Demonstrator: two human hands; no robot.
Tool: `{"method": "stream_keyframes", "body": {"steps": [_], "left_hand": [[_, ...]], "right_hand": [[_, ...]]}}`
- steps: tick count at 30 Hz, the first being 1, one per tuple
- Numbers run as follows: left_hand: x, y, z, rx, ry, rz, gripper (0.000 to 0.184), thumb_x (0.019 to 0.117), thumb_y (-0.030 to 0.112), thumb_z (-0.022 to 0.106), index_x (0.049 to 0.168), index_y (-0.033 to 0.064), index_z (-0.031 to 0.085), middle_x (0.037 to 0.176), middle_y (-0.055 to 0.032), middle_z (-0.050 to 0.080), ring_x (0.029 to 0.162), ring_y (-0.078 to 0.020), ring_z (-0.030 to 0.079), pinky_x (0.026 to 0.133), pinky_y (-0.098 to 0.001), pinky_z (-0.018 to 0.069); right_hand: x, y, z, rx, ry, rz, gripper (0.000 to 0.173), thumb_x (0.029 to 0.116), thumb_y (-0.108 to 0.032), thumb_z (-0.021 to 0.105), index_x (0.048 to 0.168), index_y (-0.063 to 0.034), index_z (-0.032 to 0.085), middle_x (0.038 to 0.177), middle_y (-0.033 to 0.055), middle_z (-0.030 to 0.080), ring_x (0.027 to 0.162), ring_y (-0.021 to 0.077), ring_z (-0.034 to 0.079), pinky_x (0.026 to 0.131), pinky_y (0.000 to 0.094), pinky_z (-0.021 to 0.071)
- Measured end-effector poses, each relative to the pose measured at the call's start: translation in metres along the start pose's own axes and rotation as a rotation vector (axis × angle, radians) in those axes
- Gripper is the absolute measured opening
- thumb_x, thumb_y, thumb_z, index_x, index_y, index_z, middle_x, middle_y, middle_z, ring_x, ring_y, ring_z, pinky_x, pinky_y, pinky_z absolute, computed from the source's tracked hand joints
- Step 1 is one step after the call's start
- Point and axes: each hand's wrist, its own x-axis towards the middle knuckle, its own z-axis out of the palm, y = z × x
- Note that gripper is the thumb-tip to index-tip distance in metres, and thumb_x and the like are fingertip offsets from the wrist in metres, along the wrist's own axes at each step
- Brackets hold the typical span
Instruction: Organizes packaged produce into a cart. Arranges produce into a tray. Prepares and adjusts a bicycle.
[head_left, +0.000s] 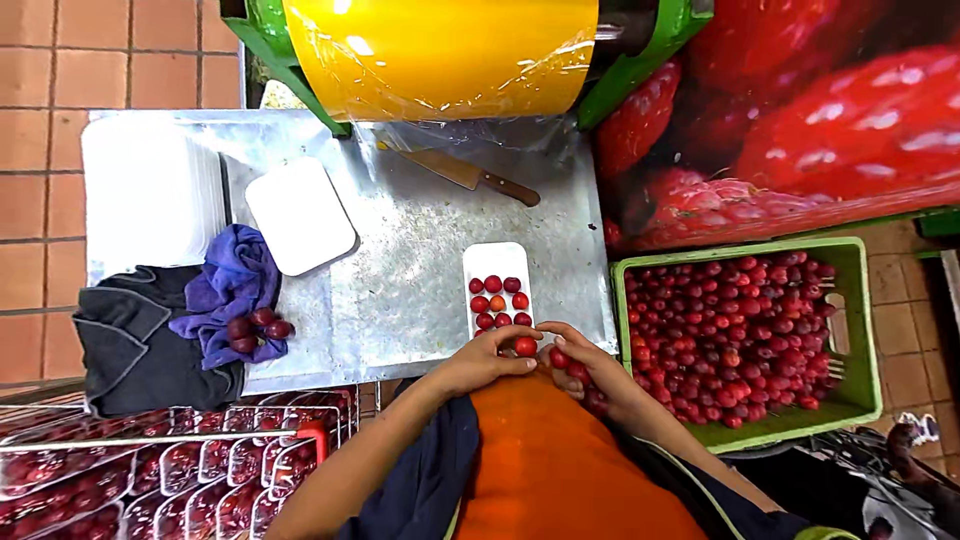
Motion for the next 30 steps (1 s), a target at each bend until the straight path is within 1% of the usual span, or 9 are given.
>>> {"method": "stream_keyframes", "body": {"steps": [4,7,12,14,16,20,24,27,30], "left_hand": [[-0.014,0.001,-0.018,-0.194,0.181,-0.063,0.038,0.1061,0.024,0.052,0.143,0.0162,0.056,0.122,-0.0104,0.069,0.087,-0.0179,0.067,0.074,-0.0319,0.0557],[-0.026,0.021,-0.035,-0.028,0.441,-0.062,0.031,0.1079,0.027,0.052,0.135,0.0172,0.063,0.119,-0.0050,0.071,0.079,-0.0145,0.066,0.065,-0.0295,0.0540],[0.028,0.061,-0.089,0.595,0.464,0.098,0.035,0.1046,0.024,0.058,0.137,0.0099,0.063,0.126,-0.0119,0.068,0.100,-0.0223,0.070,0.085,-0.0460,0.0598],[0.058,0.065,-0.106,0.761,0.350,0.133,0.031,0.1015,0.019,0.061,0.130,0.0082,0.067,0.135,-0.0130,0.062,0.115,-0.0246,0.065,0.097,-0.0481,0.0549],[0.075,0.064,-0.113,0.881,0.290,0.121,0.028,0.0973,0.017,0.065,0.124,0.0082,0.071,0.133,-0.0148,0.060,0.114,-0.0265,0.063,0.097,-0.0495,0.0540],[0.071,0.061,-0.113,0.944,0.235,0.062,0.028,0.0983,0.018,0.064,0.124,0.0097,0.072,0.127,-0.0133,0.062,0.105,-0.0240,0.065,0.094,-0.0471,0.0557],[0.060,0.052,-0.106,0.915,0.335,0.074,0.027,0.0998,0.019,0.063,0.123,0.0089,0.071,0.126,-0.0122,0.063,0.106,-0.0236,0.065,0.094,-0.0461,0.0553],[0.056,0.047,-0.103,0.842,0.442,0.085,0.029,0.1000,0.021,0.064,0.126,0.0103,0.070,0.127,-0.0132,0.063,0.106,-0.0249,0.066,0.093,-0.0476,0.0560],[0.053,0.041,-0.103,0.672,0.504,0.067,0.026,0.1021,0.022,0.062,0.125,0.0119,0.070,0.125,-0.0110,0.063,0.093,-0.0204,0.066,0.080,-0.0420,0.0584]], "right_hand": [[0.007,0.009,-0.025,0.389,0.030,0.151,0.040,0.1095,-0.032,0.034,0.131,-0.0099,0.059,0.108,0.0140,0.071,0.065,0.0101,0.062,0.053,0.0208,0.0488],[0.005,-0.009,-0.030,0.152,0.035,0.199,0.037,0.1097,-0.030,0.033,0.135,-0.0129,0.055,0.102,0.0089,0.070,0.056,0.0060,0.054,0.048,0.0196,0.0432],[0.057,-0.072,-0.013,-0.855,0.185,-0.086,0.038,0.1066,-0.038,0.055,0.133,-0.0106,0.053,0.080,0.0080,0.065,0.058,0.0189,0.060,0.054,0.0379,0.0533],[0.093,-0.089,-0.007,-1.190,0.164,-0.250,0.039,0.0998,-0.040,0.065,0.127,-0.0126,0.061,0.084,0.0102,0.069,0.073,0.0270,0.067,0.069,0.0526,0.0559],[0.123,-0.101,-0.001,-1.374,0.081,-0.331,0.037,0.0974,-0.041,0.068,0.123,-0.0147,0.066,0.089,0.0098,0.071,0.084,0.0294,0.070,0.078,0.0576,0.0557],[0.145,-0.110,0.003,-1.497,-0.052,-0.299,0.045,0.0961,-0.035,0.071,0.135,-0.0150,0.062,0.115,0.0132,0.069,0.105,0.0315,0.067,0.091,0.0570,0.0532],[0.134,-0.118,0.007,-1.475,-0.044,-0.230,0.056,0.0887,-0.016,0.075,0.141,-0.0130,0.054,0.130,0.0161,0.057,0.109,0.0331,0.064,0.088,0.0548,0.0557],[0.129,-0.118,0.011,-1.509,0.037,-0.248,0.052,0.0932,-0.006,0.067,0.143,-0.0080,0.051,0.129,0.0180,0.061,0.110,0.0350,0.066,0.092,0.0554,0.0555],[0.130,-0.115,0.009,-1.505,0.091,-0.318,0.036,0.0978,-0.011,0.066,0.132,-0.0046,0.059,0.115,0.0173,0.067,0.105,0.0342,0.067,0.094,0.0548,0.0546]]}}
